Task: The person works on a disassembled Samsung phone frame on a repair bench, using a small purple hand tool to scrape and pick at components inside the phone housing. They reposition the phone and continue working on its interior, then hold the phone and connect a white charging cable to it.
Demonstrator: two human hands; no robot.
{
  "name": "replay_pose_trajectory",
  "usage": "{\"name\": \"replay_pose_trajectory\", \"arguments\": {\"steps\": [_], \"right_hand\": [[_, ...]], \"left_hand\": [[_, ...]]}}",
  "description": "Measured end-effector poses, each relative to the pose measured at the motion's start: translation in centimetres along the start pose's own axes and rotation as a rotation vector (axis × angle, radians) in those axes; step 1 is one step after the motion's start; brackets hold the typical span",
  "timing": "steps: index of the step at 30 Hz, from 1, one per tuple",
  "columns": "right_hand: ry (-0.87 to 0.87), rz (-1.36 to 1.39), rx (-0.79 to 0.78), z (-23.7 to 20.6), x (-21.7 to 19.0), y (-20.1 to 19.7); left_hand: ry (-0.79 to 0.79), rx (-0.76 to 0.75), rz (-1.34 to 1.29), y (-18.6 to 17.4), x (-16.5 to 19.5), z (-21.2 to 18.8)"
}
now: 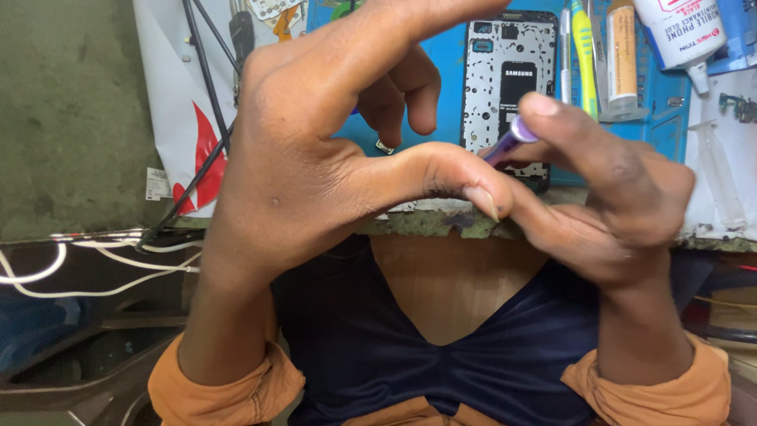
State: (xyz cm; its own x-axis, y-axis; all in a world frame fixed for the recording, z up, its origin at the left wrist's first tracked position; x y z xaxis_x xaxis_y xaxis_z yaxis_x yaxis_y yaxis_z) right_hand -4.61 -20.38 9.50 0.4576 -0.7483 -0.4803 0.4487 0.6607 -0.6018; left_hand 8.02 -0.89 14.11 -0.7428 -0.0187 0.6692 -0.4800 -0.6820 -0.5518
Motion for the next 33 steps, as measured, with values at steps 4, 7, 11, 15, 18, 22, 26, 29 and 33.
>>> {"name": "replay_pose_trajectory", "arguments": {"steps": [4, 7, 11, 15, 18, 22, 26, 29, 33], "right_hand": [[-0.006, -0.029, 0.010, 0.1, -0.3, 0.0], [-0.007, -0.016, 0.022, 0.3, -0.3, 0.1], [-0.011, -0.005, -0.006, 0.5, -0.1, 0.1], [-0.030, -0.012, -0.008, 0.4, -0.1, 0.1], [-0.022, -0.022, -0.012, 0.3, -0.2, -0.1], [-0.042, -0.004, -0.005, 0.3, -0.2, -0.2], [-0.046, -0.001, 0.003, 0.4, -0.3, -0.1], [-0.048, -0.007, -0.007, 0.5, -0.4, -0.2], [-0.030, 0.005, -0.016, 0.5, -0.4, -0.2]], "left_hand": [[0.014, -0.013, 0.019, 0.0, 0.2, 0.1], [0.043, -0.004, 0.012, 0.0, 0.4, 0.2], [0.059, -0.022, -0.007, 0.3, 0.1, 0.1], [0.040, -0.093, -0.134, 0.9, -0.1, -0.1], [0.013, -0.128, -0.241, 1.4, -0.1, -0.2], [0.040, -0.116, -0.182, 2.0, 0.1, -0.2], [0.024, -0.118, -0.199, 2.1, -0.1, -0.2], [0.022, -0.115, -0.200, 2.1, -0.1, -0.2], [0.024, -0.109, -0.203, 2.1, 0.0, 0.0]]}}
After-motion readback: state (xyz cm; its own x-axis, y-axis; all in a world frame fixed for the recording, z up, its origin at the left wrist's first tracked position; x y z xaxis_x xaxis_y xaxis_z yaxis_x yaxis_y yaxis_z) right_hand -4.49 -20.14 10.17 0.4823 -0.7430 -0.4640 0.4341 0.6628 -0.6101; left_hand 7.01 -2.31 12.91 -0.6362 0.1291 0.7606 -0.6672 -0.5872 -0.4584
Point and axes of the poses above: each hand's wrist, its own z-axis towards the middle knuckle, its own y-axis out of the palm, x = y × z, the point moved 4 cm from there along z, towards the middle knuckle, and after that the axes turned 4 degrees about z, right-handed, at the moved point
